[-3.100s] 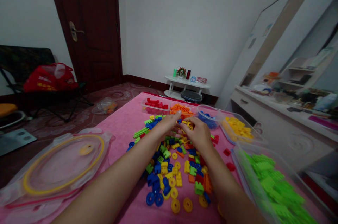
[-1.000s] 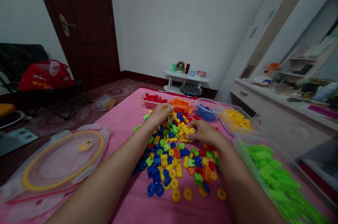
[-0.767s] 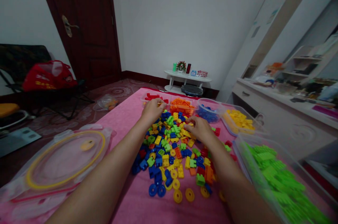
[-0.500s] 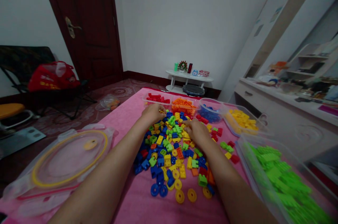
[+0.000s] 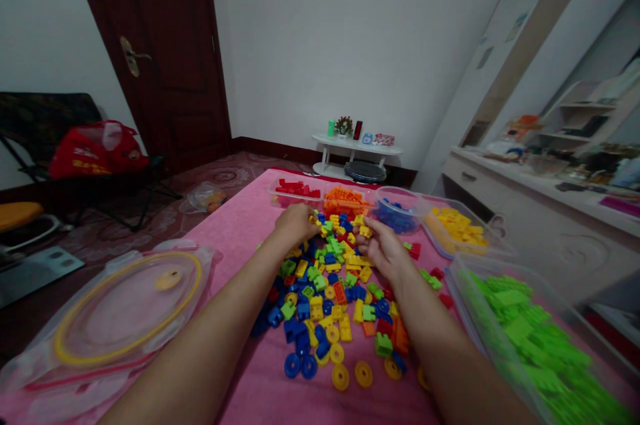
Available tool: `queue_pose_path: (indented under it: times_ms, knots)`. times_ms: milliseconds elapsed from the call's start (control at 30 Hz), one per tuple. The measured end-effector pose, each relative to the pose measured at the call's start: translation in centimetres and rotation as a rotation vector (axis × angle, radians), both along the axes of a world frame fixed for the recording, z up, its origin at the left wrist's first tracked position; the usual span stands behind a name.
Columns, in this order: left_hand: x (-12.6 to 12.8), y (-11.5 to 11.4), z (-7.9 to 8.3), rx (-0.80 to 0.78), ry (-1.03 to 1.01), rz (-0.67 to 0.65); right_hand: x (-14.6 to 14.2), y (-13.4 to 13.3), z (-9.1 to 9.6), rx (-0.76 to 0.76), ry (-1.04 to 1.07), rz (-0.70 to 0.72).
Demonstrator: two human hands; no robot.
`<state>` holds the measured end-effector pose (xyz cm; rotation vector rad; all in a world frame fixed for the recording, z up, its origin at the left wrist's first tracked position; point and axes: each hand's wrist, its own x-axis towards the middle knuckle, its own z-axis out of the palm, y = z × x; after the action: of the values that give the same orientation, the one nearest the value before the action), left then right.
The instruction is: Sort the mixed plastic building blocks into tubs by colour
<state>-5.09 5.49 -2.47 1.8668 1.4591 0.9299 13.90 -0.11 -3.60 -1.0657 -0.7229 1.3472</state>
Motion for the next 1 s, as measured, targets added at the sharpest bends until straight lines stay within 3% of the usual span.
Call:
queue_pose_path:
  times_ms: [100,233,333,700,867,1000]
  knots:
    - [0.4,0.0,0.8,-0.249,-0.426,-0.16,-0.2,-0.5,0.5,-0.076,0.313,0.14]
    - [1.5,-1.0,2.0,-0.569,-1.109,-0.22,-0.7,-0.9,0.7,-0.118,0.432,0.189]
    - [2.0,-1.6,2.4,-0.687,-1.328,-0.225,-1.6,-1.0,0.8,-0.114,0.455,0.164]
    - [2.2,-1.9,2.4,-0.704,-1.24,-0.292,-2.9,-1.3,1.0,-0.05,0.45,0.127]
    - [3.0,-2.9,2.7,-0.599,-1.143,-0.333,-3.0,-1.2,0.7,-0.048,0.456,0.138]
    - [3.7,-3.9,3.0,-0.429,-1.064,-0.386,-3.1,-1.2,0.7,-0.042,0.475,0.148]
